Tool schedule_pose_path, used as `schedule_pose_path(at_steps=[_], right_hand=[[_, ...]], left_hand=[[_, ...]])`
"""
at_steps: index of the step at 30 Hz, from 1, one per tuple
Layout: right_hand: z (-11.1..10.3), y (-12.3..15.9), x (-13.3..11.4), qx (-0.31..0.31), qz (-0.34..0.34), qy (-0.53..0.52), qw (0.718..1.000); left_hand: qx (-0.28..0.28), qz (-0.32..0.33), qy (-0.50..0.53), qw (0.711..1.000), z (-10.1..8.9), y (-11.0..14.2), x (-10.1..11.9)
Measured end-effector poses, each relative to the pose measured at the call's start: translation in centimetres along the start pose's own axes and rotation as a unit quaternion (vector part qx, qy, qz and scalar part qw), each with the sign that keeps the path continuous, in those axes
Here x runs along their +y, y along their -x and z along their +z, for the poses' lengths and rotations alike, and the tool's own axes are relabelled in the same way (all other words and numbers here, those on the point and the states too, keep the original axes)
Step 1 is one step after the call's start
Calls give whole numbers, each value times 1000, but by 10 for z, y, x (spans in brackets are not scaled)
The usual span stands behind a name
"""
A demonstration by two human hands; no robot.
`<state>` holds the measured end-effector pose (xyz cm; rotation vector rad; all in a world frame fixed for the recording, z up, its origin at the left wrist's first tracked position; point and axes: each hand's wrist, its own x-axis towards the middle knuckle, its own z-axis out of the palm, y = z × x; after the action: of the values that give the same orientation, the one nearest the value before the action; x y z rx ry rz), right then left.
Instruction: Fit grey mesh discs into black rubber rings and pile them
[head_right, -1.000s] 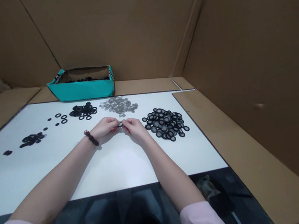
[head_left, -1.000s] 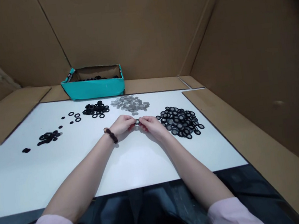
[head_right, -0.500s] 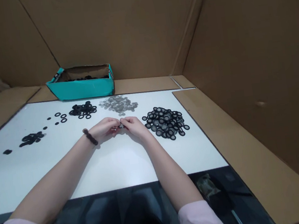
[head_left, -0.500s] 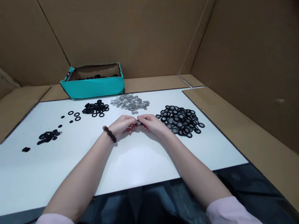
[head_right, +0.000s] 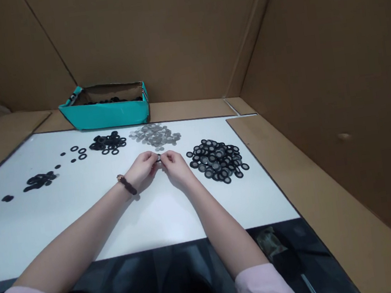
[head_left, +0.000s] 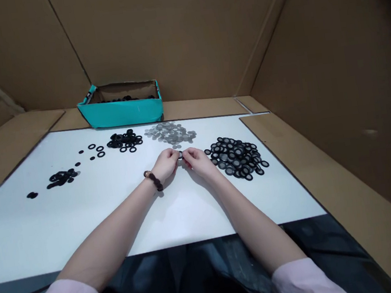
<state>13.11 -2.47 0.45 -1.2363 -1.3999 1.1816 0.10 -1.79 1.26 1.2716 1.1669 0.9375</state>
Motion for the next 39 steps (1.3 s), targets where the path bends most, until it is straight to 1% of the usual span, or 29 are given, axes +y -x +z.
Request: schedule_pose_path(at_steps=[2, 4, 6, 8, 10, 12, 14, 17, 20, 22, 24, 27, 29, 34, 39], right_hand=[[-1, -1, 1, -11, 11, 3, 1000], [-3, -1, 1, -32, 19, 35, 999], [-5, 0, 0, -52, 14, 76, 996], [-6, 2, -3, -53, -6, 126, 991], [-5, 3, -6, -37, -31, 175, 983], [-5, 5, -8, -20, -46, 203, 978], [-5, 5, -8, -5, -51, 206, 977], [-3, 4, -5, 11, -49, 175, 983], [2, 1, 1, 7, -16, 51, 999], [6, -1, 4, 7, 1, -34, 999], [8, -2, 5, 26, -12, -70, 997], [8, -1, 3, 66, -63, -52, 994], [8, 1, 0, 70, -82, -37, 994], [8, 3, -4, 47, -64, -52, 995], [8, 2, -3, 38, -78, -56, 995]], left_hand=[[-37, -15, 1, 999, -2, 0, 2], [-87, -38, 5, 995, -6, 0, 5], [-117, -56, 4, 992, -10, 2, 8], [-124, -60, 3, 990, -13, 2, 10], [-121, -55, 8, 991, -13, 2, 9], [-107, -45, 18, 993, -13, 1, 6], [-83, -31, 23, 996, -12, -1, 2], [-52, -14, 5, 999, -10, -4, -2], [-21, 7, 11, 1000, -7, -6, -6], [-5, 20, 22, 1000, -5, -8, -8], [-1, 26, 18, 1000, -4, -8, -8], [-7, 22, 11, 1000, -3, -7, -5], [-5, 12, 18, 1000, -2, -6, -3], [3, 3, 31, 1000, -4, -7, -2], [-19, 3, 48, 999, -5, -5, 0]])
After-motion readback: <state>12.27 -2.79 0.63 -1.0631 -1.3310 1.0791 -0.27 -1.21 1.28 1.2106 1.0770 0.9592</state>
